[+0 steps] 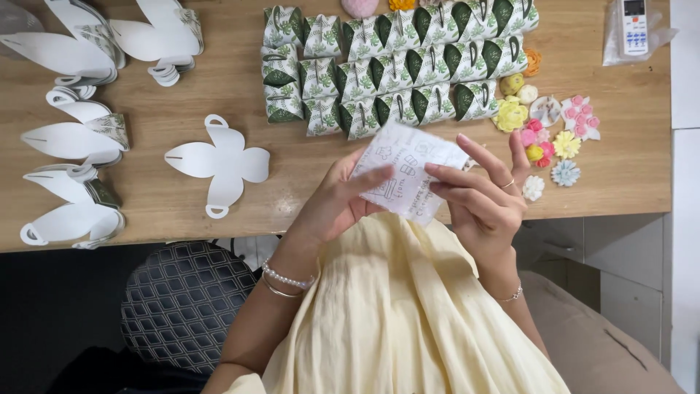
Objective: Packaging small decorative soaps into plastic bags and decorative paper boxes at a workbench.
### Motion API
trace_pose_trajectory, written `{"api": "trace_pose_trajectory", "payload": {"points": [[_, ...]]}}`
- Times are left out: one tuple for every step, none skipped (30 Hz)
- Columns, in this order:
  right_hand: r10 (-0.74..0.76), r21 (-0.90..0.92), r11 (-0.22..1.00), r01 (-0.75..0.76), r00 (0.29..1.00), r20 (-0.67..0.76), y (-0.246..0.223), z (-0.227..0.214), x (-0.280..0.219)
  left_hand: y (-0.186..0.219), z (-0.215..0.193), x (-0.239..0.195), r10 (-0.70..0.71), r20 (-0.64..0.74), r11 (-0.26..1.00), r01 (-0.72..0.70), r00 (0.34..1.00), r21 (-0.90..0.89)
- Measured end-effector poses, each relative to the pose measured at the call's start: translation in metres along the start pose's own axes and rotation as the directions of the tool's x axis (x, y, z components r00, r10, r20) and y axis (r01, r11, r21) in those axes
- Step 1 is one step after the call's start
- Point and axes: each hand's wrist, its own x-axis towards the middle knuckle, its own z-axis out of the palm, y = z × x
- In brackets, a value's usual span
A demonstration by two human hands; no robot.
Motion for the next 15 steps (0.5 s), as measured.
{"api": "trace_pose_trajectory", "payload": {"points": [[-0.021, -0.020, 1.000, 0.021, 0.999, 0.030, -0.004, 0.000, 0.002, -0.007, -0.004, 0.005, 0.074, 0.012, 0.994, -0.075, 0.997, 0.082], [-0.041, -0.039, 0.998, 0.043, 0.997, 0.061, -0.009, -0.001, 0.005, -0.015, -0.009, 0.009, 0.147, 0.031, 0.975, -0.150, 0.989, 0.162], [-0.036, -0.044, 0.998, 0.039, 0.998, 0.059, -0.011, 0.001, 0.001, -0.014, -0.001, 0.008, 0.141, 0.034, 0.976, -0.144, 0.989, 0.162], [0.117, 0.034, 0.993, -0.115, 0.992, -0.057, -0.014, 0.002, -0.003, -0.013, 0.007, 0.007, 0.225, -0.005, 0.948, -0.217, 0.974, 0.231], [0.275, 0.131, 0.958, -0.255, 0.949, -0.157, -0.017, 0.003, -0.007, -0.012, 0.015, 0.006, 0.310, -0.041, 0.910, -0.284, 0.950, 0.303], [0.279, 0.130, 0.957, -0.260, 0.947, -0.159, -0.016, 0.004, -0.014, -0.013, 0.018, 0.005, 0.305, -0.040, 0.911, -0.279, 0.951, 0.304], [0.350, 0.163, 0.932, -0.324, 0.921, -0.169, -0.016, 0.006, -0.021, -0.014, 0.022, 0.004, 0.370, -0.047, 0.880, -0.333, 0.928, 0.338], [0.420, 0.200, 0.901, -0.385, 0.890, -0.177, -0.015, 0.007, -0.028, -0.015, 0.026, 0.004, 0.433, -0.051, 0.844, -0.385, 0.900, 0.373], [0.423, 0.197, 0.900, -0.388, 0.888, -0.182, -0.022, 0.012, -0.023, -0.013, 0.029, 0.002, 0.427, -0.047, 0.846, -0.381, 0.903, 0.374], [0.397, 0.137, 0.914, -0.381, 0.911, -0.115, -0.028, 0.017, -0.019, -0.012, 0.033, 0.000, 0.414, -0.057, 0.861, -0.371, 0.909, 0.349], [0.371, 0.079, 0.927, -0.366, 0.928, -0.045, -0.034, 0.022, -0.014, -0.011, 0.036, -0.002, 0.402, -0.065, 0.874, -0.361, 0.914, 0.324], [0.373, 0.076, 0.926, -0.369, 0.926, -0.050, -0.032, 0.025, -0.016, -0.014, 0.034, -0.002, 0.397, -0.060, 0.875, -0.358, 0.916, 0.324], [0.424, 0.128, 0.900, -0.416, 0.904, -0.046, -0.031, 0.029, -0.018, -0.016, 0.032, -0.002, 0.384, -0.054, 0.881, -0.348, 0.922, 0.322], [0.473, 0.179, 0.870, -0.460, 0.880, -0.038, -0.029, 0.033, -0.021, -0.019, 0.029, -0.002, 0.371, -0.048, 0.886, -0.338, 0.927, 0.319], [0.477, 0.181, 0.867, -0.463, 0.878, -0.039, -0.029, 0.034, -0.022, -0.021, 0.027, -0.003, 0.368, -0.050, 0.886, -0.334, 0.929, 0.321]]}}
